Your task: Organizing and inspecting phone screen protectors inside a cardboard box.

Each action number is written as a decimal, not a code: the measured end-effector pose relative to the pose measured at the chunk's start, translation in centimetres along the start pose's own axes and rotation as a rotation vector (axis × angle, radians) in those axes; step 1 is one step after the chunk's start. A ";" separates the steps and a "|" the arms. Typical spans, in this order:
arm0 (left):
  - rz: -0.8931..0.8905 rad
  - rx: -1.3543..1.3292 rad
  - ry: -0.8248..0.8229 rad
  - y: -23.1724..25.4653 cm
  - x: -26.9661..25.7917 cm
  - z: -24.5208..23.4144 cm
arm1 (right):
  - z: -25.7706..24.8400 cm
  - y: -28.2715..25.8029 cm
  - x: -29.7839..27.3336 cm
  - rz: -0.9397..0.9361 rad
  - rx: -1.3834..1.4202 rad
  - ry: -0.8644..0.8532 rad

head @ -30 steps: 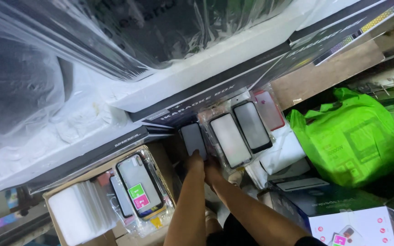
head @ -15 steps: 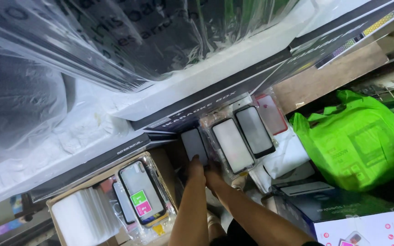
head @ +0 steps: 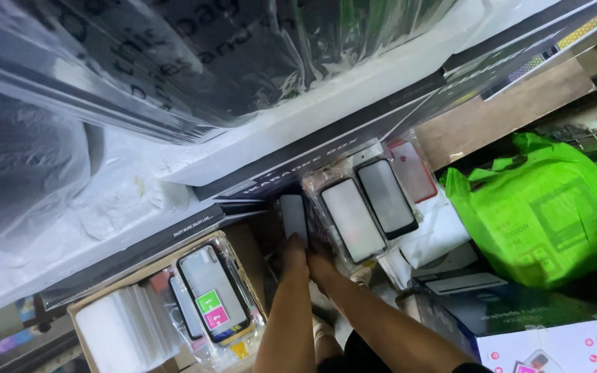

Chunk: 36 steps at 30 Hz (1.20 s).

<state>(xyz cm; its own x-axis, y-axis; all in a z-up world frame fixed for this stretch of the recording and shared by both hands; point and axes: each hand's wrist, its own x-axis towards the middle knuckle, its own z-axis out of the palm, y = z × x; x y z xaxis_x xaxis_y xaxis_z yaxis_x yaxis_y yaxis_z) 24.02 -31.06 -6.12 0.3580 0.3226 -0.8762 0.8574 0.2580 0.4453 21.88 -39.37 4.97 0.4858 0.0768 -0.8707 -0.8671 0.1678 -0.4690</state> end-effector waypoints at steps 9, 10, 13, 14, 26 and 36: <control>0.468 1.566 0.145 -3.6 8.0 -0.6 | 0.0 3.4 5.0 -0.104 0.120 0.215; 0.467 1.566 0.146 -3.9 8.4 -0.7 | 0.0 3.8 5.3 -0.103 0.119 0.214; 0.533 1.572 0.394 -3.8 7.6 -0.5 | -0.1 5.3 7.3 -0.239 0.041 0.269; 0.408 0.956 0.448 -3.4 5.8 -0.7 | -0.2 6.5 8.4 -0.201 0.062 0.265; -0.130 -0.051 0.374 0.0 -3.4 0.2 | -1.8 12.1 17.0 -0.062 -0.278 0.358; -0.030 -0.695 0.071 -4.6 3.4 -0.7 | -0.4 5.4 8.5 0.082 0.157 0.275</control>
<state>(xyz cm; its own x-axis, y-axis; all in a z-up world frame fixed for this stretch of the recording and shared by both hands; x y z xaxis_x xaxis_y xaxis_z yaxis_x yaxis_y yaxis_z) 21.07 -30.49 -11.01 0.2926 0.3584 -0.8865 0.4232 0.7828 0.4562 21.23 -38.23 -5.04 0.3485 -0.1680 -0.9221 -0.8643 0.3232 -0.3855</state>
